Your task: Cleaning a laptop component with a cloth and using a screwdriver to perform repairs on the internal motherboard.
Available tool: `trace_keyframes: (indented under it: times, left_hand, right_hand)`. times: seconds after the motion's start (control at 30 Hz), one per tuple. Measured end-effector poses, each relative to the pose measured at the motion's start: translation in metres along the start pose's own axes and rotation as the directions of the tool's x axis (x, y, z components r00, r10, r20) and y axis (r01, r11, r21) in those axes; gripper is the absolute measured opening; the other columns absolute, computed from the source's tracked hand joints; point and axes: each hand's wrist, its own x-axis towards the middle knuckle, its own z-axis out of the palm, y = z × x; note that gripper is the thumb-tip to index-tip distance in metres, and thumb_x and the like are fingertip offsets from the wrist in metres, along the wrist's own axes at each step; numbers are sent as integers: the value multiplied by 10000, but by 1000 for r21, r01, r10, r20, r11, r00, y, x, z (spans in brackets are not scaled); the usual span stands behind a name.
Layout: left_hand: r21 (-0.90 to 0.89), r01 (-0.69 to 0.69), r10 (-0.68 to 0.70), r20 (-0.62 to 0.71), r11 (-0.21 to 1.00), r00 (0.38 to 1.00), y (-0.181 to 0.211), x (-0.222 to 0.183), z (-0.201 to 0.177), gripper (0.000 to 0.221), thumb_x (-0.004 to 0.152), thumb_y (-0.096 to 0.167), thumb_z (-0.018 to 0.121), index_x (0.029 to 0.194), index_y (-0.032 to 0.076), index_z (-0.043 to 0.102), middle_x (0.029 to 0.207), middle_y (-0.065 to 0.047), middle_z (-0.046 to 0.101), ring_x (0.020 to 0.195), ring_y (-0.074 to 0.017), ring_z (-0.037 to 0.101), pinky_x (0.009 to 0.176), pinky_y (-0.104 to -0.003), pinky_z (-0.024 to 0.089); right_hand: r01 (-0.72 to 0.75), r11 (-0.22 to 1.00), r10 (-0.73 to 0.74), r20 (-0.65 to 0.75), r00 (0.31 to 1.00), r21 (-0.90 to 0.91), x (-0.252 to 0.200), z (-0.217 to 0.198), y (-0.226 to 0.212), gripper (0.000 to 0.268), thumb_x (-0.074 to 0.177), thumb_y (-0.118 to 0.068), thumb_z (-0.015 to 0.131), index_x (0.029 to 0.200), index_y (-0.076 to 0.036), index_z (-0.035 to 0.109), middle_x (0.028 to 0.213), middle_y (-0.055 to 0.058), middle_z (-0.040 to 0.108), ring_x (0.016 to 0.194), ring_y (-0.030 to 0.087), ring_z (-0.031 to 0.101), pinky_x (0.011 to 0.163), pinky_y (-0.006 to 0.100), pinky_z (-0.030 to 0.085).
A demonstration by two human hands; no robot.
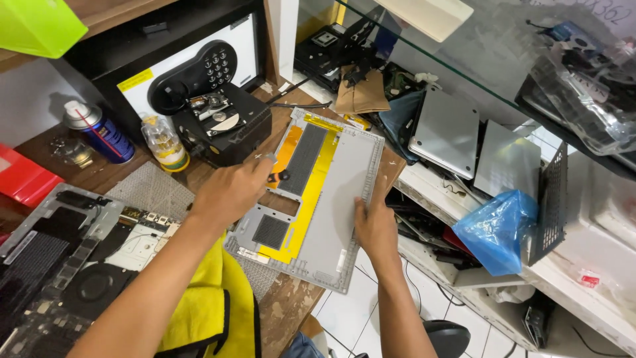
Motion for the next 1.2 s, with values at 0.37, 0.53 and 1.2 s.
trace_keyframes:
  times: [0.37, 0.53, 1.2]
  left_hand:
    - [115, -187, 181, 62, 976, 982, 14, 42, -2, 221, 863, 42, 637, 1001, 188, 544, 731, 23, 650, 582, -174, 698, 542, -310, 584]
    - [121, -229, 206, 177, 966, 962, 8, 33, 6, 232, 912, 7, 610, 1039, 191, 549, 829, 22, 708, 630, -170, 718, 574, -301, 590]
    - [-111, 411, -235, 675, 905, 699, 8, -43, -88, 712, 736, 420, 893, 1275, 58, 599, 1196, -197, 679, 982, -449, 737, 807, -566, 609]
  right_hand:
    - [-34, 992, 34, -2, 999, -120, 2, -4, -48, 658, 1002, -330, 506, 1592, -140, 285, 1149, 356, 670, 1027, 555, 678, 848, 630, 556]
    - [-21, 989, 17, -28, 999, -143, 26, 22, -13, 672, 934, -463, 575, 1517, -149, 466, 1186, 329, 674, 1049, 545, 675, 862, 612, 551]
    - [719, 695, -707, 179, 684, 0, 59, 52, -52, 436, 954, -251, 658, 1368, -115, 646, 1415, 214, 584, 1379, 432, 494, 1165, 630, 282]
